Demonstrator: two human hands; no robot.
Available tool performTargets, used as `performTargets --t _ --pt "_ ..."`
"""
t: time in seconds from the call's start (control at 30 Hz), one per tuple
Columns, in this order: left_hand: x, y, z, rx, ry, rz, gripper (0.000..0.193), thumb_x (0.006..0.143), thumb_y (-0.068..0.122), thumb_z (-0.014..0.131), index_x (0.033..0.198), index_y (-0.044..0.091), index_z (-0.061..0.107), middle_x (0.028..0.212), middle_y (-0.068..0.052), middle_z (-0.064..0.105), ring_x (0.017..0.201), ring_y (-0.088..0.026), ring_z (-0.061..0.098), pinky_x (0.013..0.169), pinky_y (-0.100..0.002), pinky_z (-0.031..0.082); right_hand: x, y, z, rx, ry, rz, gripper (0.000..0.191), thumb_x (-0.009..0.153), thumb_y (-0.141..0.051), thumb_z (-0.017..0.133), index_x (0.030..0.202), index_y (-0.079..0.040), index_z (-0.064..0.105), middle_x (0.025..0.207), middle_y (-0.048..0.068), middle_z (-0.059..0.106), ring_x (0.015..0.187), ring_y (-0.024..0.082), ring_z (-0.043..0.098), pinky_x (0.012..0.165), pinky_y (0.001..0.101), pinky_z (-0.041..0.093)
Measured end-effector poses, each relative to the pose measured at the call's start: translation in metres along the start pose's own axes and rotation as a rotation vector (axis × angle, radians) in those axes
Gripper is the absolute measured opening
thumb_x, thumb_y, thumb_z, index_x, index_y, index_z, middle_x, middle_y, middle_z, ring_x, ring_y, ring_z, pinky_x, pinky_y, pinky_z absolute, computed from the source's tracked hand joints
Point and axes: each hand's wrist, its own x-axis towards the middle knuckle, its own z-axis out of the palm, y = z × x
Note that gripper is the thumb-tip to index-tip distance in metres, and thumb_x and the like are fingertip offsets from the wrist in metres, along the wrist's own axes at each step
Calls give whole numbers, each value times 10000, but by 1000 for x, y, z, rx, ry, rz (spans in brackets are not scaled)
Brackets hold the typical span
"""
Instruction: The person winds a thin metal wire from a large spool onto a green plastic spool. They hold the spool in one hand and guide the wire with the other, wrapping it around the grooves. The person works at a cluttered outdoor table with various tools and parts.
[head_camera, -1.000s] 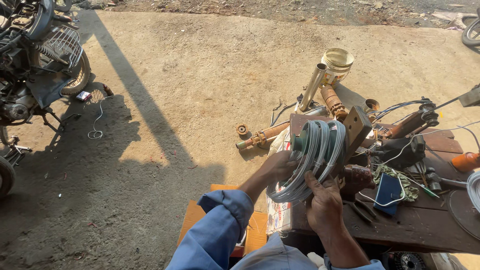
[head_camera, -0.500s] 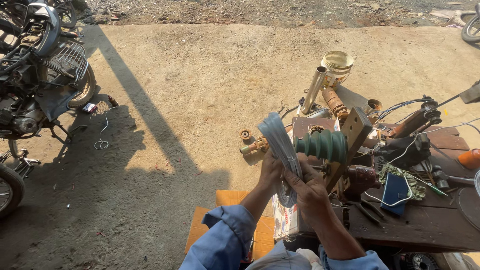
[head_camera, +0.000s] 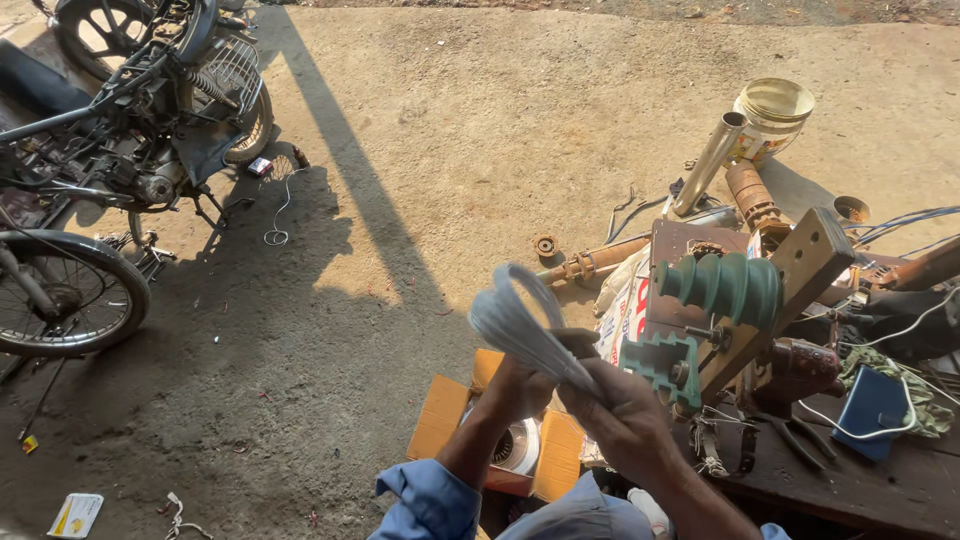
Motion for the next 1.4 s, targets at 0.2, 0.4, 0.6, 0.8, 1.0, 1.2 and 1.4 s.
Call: performTargets --t 0.2,0.4,0.6,0.8,1.0,1.2,1.4 --pt "60 4 8 -797 75 -220 370 999 272 623 1335 122 653 1129 -138 728 1068 -212 724 849 -362 620 -12 4 -2 -183 -116 -97 203 964 -155 661 1110 -21 707 806 30 707 725 98 634 633 277 529" --pt "91 -4 48 558 -143 -169 304 989 338 713 1175 105 776 1148 -115 839 1048 -213 817 906 -341 635 -24 17 -29 -232 -250 -27 208 954 -161 702 1104 -21 672 818 90 729 755 139 682 688 315 555" --pt "108 18 120 413 -123 89 697 832 467 777 1370 75 572 1167 -187 713 1095 -391 676 925 -493 520 -41 37 -81 -351 -356 -11 292 967 -239 716 1156 -19 676 962 140 748 889 227 712 799 390 558" --pt "119 24 170 194 2 47 629 966 493 677 1394 72 489 1145 -165 707 1080 -367 698 918 -478 542 -66 37 -161 -551 -144 -344 323 879 -253 768 1108 -27 733 1095 146 749 908 258 742 805 381 600" --pt "125 8 204 226 215 45 441 1012 452 661 1185 47 648 962 -144 765 904 -300 751 798 -407 574 -47 5 -255 -532 571 -364 136 937 -180 706 998 -60 727 889 60 778 820 168 760 708 362 586" --pt "134 0 237 43 318 -91 583 1038 545 483 1285 23 560 895 -96 635 775 -220 614 669 -378 502 4 -12 -281 -885 401 -679 288 945 -143 683 1211 -45 631 1087 147 716 1002 336 693 859 493 518" --pt "136 -11 249 243 359 11 641 1123 573 308 1379 40 556 1138 -165 544 1052 -273 553 904 -444 461 12 -13 -290 -798 217 -715 340 940 -89 659 1267 -66 568 1083 164 680 1003 367 670 839 485 533"
